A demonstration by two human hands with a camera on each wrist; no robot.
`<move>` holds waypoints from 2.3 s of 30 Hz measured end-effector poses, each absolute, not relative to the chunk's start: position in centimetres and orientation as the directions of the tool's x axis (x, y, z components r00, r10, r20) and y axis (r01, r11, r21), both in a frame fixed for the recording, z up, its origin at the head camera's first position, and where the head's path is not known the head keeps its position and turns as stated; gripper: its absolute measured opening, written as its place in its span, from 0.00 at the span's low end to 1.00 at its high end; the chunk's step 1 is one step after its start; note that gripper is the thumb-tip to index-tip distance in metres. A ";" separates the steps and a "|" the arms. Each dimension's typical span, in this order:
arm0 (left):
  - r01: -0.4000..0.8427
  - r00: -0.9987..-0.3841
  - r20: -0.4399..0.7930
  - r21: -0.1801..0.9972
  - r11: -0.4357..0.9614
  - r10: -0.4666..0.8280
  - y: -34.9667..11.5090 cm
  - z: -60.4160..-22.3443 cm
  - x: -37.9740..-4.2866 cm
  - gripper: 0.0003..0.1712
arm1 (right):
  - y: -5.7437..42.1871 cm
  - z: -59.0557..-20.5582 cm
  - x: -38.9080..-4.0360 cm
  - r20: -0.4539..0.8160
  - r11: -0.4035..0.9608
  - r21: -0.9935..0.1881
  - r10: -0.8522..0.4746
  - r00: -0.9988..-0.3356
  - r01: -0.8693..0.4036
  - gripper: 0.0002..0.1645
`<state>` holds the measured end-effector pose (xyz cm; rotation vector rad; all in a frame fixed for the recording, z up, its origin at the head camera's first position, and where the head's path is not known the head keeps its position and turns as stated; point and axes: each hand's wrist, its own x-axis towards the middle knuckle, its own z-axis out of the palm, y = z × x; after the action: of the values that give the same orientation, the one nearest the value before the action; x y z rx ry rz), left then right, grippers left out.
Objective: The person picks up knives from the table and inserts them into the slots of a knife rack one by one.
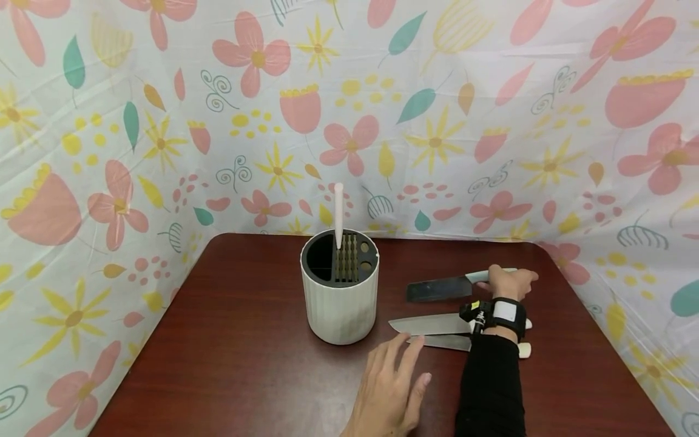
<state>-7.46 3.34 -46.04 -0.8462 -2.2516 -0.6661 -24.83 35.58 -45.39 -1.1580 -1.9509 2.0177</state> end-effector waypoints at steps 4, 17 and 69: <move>0.714 -0.574 0.722 0.212 0.667 0.386 3.4 -45.8 -7.7 0.26 | 34.7 -43.8 -24.8 -0.383 -0.192 -0.921 0.607 -0.696 0.340 0.53; 0.704 -0.556 0.754 0.205 0.680 0.349 3.3 -44.5 -8.3 0.30 | 31.6 -38.5 -24.8 -0.071 -0.005 -0.995 0.734 -0.675 0.099 0.33; 0.742 -0.505 0.806 0.222 0.633 0.309 4.1 -39.4 -10.0 0.35 | 23.9 -30.6 -18.8 0.728 0.447 -0.655 0.155 -0.668 -0.609 0.36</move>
<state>-10.02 4.09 -39.42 -0.8183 -2.0922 -0.7255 -18.84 23.86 -30.56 0.3809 -1.9450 1.2880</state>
